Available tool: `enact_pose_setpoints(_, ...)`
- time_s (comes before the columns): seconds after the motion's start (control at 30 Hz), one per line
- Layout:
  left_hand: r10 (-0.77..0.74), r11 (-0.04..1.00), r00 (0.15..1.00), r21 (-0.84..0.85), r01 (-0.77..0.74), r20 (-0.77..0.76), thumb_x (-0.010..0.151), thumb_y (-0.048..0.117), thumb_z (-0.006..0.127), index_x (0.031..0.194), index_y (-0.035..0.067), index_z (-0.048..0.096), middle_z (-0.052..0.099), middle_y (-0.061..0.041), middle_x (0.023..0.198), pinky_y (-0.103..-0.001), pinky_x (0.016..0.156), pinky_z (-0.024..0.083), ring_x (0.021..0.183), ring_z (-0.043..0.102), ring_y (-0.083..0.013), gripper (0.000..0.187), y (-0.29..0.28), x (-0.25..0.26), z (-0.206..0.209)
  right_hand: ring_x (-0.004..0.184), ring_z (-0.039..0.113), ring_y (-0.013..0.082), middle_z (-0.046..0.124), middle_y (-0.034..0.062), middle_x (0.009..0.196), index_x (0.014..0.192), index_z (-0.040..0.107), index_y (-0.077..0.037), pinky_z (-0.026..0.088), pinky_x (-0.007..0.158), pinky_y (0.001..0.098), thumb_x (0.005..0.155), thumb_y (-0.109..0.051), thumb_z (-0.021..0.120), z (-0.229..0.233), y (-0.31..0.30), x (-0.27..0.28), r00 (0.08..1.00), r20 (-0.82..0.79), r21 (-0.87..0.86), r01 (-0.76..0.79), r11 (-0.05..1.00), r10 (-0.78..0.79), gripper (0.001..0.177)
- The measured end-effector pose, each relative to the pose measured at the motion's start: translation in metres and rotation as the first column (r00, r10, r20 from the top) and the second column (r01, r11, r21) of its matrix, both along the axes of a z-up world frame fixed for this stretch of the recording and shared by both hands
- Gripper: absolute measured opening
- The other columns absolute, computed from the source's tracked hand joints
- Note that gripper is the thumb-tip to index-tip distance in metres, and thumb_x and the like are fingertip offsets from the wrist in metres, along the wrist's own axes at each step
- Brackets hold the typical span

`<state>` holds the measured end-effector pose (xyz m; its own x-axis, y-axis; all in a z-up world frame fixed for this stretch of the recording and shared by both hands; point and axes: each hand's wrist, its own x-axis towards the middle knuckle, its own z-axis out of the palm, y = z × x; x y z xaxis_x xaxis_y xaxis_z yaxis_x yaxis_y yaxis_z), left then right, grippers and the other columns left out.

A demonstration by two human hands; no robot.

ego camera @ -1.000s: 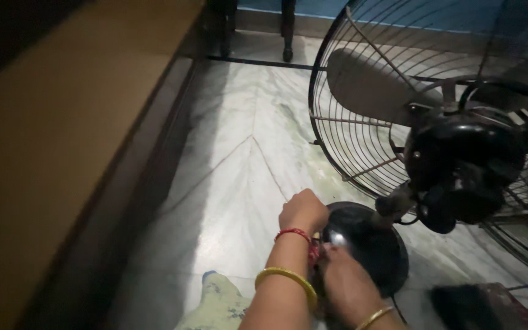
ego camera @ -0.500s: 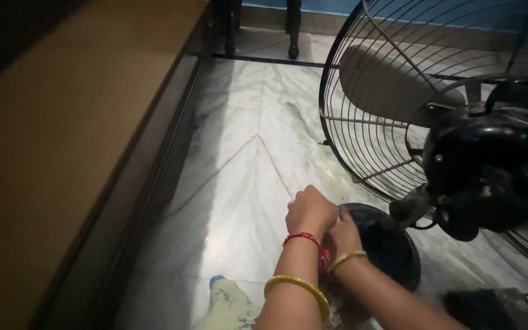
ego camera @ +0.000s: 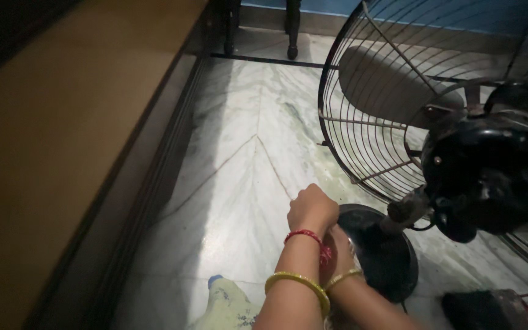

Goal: The person cleans a standing fan using a brush and a cloth. They scrub the fan's base, motor housing, and blades, then wipe the base with a cloth.

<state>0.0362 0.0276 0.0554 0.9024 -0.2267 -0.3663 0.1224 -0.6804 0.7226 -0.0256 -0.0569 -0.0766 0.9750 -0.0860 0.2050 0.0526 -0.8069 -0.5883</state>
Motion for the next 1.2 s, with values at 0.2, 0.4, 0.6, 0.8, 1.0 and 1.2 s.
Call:
enact_pose_setpoints(0.2, -0.011, 1.0, 1.0, 0.011, 0.011, 0.02, 0.087, 0.015, 0.063, 0.118, 0.007, 0.072, 0.069, -0.017, 0.127, -0.045, 0.101, 0.054, 0.122, 0.064, -0.038, 0.033, 0.001, -0.004, -0.004, 0.11, 0.059, 0.0369, 0.068, 0.0193, 0.113, 0.107, 0.067, -0.004, 0.048, 0.096, 0.0445, 0.077, -0.008, 0.061, 0.019, -0.002, -0.032, 0.95, 0.285, -0.379, -0.012, 0.925, 0.129, 0.031)
enact_pose_setpoints(0.4, -0.018, 1.0, 0.997, -0.004, 0.018, 0.069, 0.088, 0.016, 0.062, 0.117, 0.007, 0.071, 0.069, -0.019, 0.126, -0.046, 0.1, 0.053, 0.121, 0.064, -0.0398, 0.032, 0.0, -0.001, -0.014, 0.112, 0.059, 0.0402, 0.069, 0.0211, 0.107, 0.1, 0.068, -0.001, 0.05, 0.095, 0.0441, 0.079, -0.003, 0.058, 0.032, -0.022, -0.028, 0.99, 0.142, -0.161, 0.014, 0.987, 0.009, 0.024)
enact_pose_setpoints(0.6, -0.03, 1.0, 0.998, 0.011, 0.029, 0.059, 0.087, 0.017, 0.065, 0.116, 0.006, 0.072, 0.069, -0.019, 0.125, -0.046, 0.1, 0.054, 0.12, 0.065, -0.0393, 0.032, -0.004, -0.002, -0.013, 0.106, 0.058, 0.0439, 0.069, 0.0225, 0.102, 0.095, 0.068, -0.001, 0.049, 0.091, 0.0484, 0.077, 0.003, 0.057, 0.049, -0.019, -0.032, 0.983, 0.169, -0.097, 0.095, 0.991, -0.077, 0.022)
enact_pose_setpoints(0.8, -0.042, 0.999, 0.998, 0.009, 0.042, 0.05, 0.086, 0.02, 0.068, 0.116, 0.006, 0.072, 0.069, -0.018, 0.126, -0.046, 0.1, 0.054, 0.12, 0.065, -0.0388, 0.033, -0.003, -0.003, -0.01, 0.109, 0.057, 0.0452, 0.066, 0.025, 0.109, 0.104, 0.067, -0.002, 0.049, 0.091, 0.0484, 0.077, -0.006, 0.06, 0.022, -0.026, -0.022, 0.977, 0.194, -0.151, -0.06, 0.987, 0.089, 0.028)
enact_pose_setpoints(1.0, -0.043, 0.999, 0.995, -0.001, 0.043, 0.085, 0.087, 0.027, 0.071, 0.117, 0.006, 0.072, 0.07, -0.019, 0.126, -0.047, 0.099, 0.054, 0.12, 0.065, -0.0395, 0.037, -0.001, -0.004, -0.014, 0.112, 0.06, 0.0403, 0.064, 0.0205, 0.121, 0.11, 0.067, -0.005, 0.046, 0.097, 0.0457, 0.086, -0.018, 0.062, 0.029, -0.036, 0.017, 0.992, 0.126, -0.129, -0.006, 0.992, 0.022, 0.029)
enact_pose_setpoints(1.2, -0.039, 0.999, 0.999, -0.001, 0.039, 0.004, 0.086, 0.036, 0.074, 0.121, 0.006, 0.069, 0.066, -0.017, 0.131, -0.044, 0.103, 0.052, 0.124, 0.062, -0.0374, 0.046, 0.001, -0.005, -0.001, 0.12, 0.06, 0.0367, 0.065, 0.0186, 0.124, 0.119, 0.065, -0.006, 0.047, 0.102, 0.0393, 0.091, -0.022, 0.057, 0.033, -0.026, 0.002, 0.967, 0.242, 0.057, -0.094, 0.994, 0.077, 0.033)
